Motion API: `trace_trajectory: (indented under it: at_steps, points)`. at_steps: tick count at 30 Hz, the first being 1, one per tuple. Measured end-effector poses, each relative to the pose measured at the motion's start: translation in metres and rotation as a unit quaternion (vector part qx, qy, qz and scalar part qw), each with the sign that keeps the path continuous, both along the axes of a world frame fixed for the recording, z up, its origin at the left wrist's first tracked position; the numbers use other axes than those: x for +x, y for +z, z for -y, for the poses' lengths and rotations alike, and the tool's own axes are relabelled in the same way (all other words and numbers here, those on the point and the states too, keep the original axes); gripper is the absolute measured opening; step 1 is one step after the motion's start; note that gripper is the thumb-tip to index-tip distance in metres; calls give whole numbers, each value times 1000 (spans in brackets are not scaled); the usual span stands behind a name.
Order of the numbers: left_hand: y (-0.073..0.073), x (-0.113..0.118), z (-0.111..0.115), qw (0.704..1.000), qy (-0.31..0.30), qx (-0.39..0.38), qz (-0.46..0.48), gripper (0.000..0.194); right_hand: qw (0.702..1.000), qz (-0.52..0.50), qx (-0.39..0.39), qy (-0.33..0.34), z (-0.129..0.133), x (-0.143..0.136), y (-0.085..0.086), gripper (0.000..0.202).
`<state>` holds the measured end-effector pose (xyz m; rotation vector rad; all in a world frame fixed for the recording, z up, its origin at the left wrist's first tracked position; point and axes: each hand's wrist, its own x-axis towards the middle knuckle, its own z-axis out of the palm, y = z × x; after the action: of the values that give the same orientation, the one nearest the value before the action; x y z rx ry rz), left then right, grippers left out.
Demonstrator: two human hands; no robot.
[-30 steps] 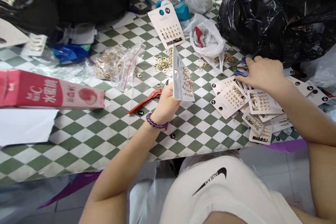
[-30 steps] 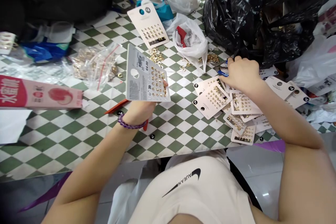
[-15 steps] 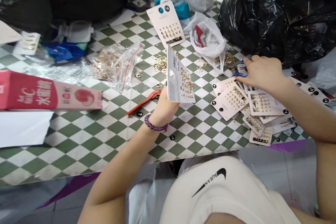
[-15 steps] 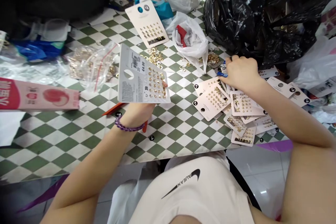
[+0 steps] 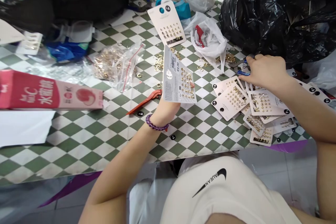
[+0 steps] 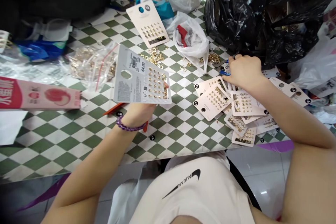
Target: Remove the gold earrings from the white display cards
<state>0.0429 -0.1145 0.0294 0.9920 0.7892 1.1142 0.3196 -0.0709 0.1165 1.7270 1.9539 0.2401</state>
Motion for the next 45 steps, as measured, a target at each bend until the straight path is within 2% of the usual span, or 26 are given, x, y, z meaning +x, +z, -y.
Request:
trace_trajectory:
  at_steps: [2, 5, 11, 19, 23, 30, 35, 45]
  points:
    - [-1, 0, 0, 1000, -11, -12, 11, 37, 1000, 4, 0, 15, 1, -1, 0, 64]
    - [-2, 0, 0, 1000, 3, -6, 8, 32, 1000, 12, 3, 20, 2, -3, 1, 65]
    - [2, -2, 2, 1000, 10, -2, 9, 34, 999, 23, 14, 25, 3, -6, -1, 67]
    - [-2, 1, 1, 997, 10, -21, -77, 21, 1000, 11, 9, 10, 4, -4, -4, 71]
    - [1, 2, 1, 996, 13, -26, -88, 19, 1000, 8, 9, 16, 3, -2, -5, 74]
    - [12, 4, 2, 995, 31, -26, -94, 18, 1000, -22, 3, 22, 3, -3, -4, 74]
    - [11, 3, 2, 994, 54, -27, -93, 18, 1000, -15, 6, 22, 1, -8, -3, 73]
    - [9, 3, 2, 996, 40, -35, -72, 19, 999, 3, 18, 35, -1, -6, -2, 72]
